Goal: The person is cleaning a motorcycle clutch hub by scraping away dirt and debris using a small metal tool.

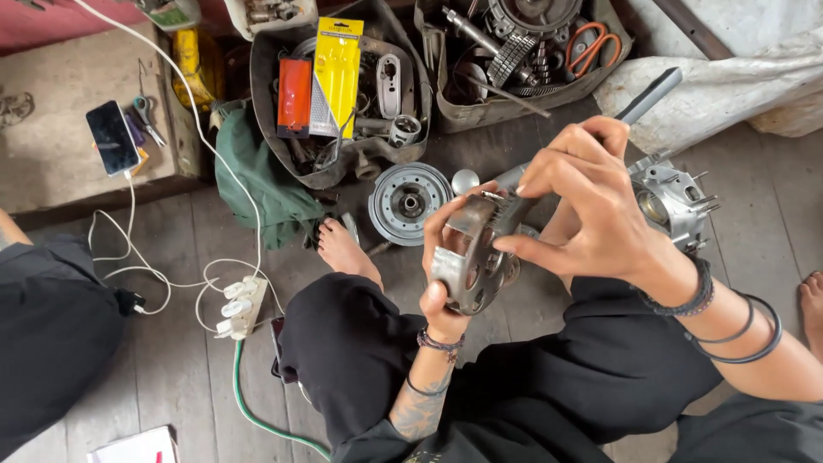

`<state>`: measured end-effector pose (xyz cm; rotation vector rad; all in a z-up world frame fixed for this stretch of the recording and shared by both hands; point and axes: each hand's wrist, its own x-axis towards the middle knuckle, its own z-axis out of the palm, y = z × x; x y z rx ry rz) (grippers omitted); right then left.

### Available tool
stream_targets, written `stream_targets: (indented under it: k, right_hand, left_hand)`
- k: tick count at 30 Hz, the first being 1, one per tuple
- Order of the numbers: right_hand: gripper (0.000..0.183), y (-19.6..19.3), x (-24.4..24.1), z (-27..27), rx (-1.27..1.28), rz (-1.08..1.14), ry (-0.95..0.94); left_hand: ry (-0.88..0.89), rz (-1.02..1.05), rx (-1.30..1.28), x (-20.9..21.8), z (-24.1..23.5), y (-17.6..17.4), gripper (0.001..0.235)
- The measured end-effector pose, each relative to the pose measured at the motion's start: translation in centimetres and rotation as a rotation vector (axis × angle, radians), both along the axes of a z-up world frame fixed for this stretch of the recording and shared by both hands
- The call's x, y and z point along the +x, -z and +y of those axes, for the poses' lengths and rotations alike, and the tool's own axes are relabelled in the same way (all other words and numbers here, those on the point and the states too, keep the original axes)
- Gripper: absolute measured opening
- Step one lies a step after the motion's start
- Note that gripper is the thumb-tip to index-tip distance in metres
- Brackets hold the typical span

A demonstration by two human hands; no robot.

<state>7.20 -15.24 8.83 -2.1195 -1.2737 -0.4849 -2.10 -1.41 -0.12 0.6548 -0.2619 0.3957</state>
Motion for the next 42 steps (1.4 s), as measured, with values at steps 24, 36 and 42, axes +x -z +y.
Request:
stream_targets:
  k: [24, 36, 42]
  right_hand:
    - [0.042, -0.6, -0.8, -1.1, 0.097, 0.032, -0.171]
    - [0.046, -0.4, -0.6, -0.9, 0.071, -0.089, -0.162]
    - [0.047, -1.9, -1.7, 0.3, 0.079, -0.123, -0.214]
  left_hand:
    - [-0.294, -0.301, 0.714, -0.5, 1.4, -2.0, 0.074]
    - [-0.310, -0.315, 0.740, -0.2, 1.8, -1.8, 0.073]
    - [-0.295, -0.318, 0.706, 0.0, 1.5, -1.7, 0.074]
